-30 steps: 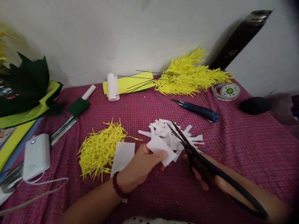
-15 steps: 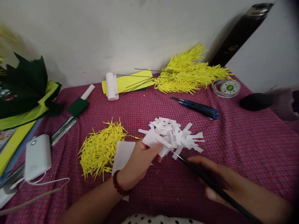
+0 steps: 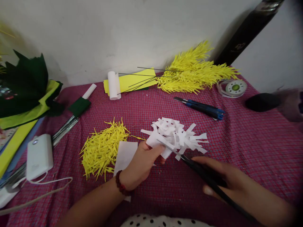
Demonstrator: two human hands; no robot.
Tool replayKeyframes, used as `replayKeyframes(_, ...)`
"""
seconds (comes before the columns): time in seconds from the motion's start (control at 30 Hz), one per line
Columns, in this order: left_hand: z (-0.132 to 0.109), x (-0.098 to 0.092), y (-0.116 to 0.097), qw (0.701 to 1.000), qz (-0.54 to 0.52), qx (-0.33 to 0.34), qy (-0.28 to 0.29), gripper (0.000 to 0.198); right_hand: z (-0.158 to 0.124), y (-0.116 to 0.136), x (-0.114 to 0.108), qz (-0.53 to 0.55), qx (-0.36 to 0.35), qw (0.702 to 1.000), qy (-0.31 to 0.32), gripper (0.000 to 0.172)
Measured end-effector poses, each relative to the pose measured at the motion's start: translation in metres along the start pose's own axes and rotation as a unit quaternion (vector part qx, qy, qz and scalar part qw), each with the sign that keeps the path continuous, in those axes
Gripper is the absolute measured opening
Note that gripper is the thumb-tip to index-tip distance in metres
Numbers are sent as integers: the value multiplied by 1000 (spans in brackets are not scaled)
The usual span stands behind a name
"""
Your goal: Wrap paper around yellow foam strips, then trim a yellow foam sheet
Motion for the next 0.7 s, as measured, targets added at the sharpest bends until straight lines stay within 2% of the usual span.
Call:
replayKeyframes(0.27, 2, -3, 3, 1000, -21, -5, 10, 18, 1, -6, -5, -5, -25, 999, -25, 49)
replayKeyframes(0.37, 5, -13, -3, 998, -54, 11, -17, 22, 1, -6, -4, 10, -23, 999, -20, 46)
replayKeyframes(0.47, 6, -18, -8, 997, -61, 14, -42, 17, 0, -6, -3, 7, -17, 1000, -7, 46)
replayKeyframes(0.7, 4, -17, -10, 997, -54, 12, -51, 11, 2, 0, 1, -16, -9, 999, 27, 54)
Point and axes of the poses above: each hand's wrist, its own z-axis towards the middle knuckle, its own x-axis out of the palm, y = z × x, the point moved 10 cm from there along z, towards the middle knuckle, and after that the axes turned 7 degrees about z, right-handed, at the moved point
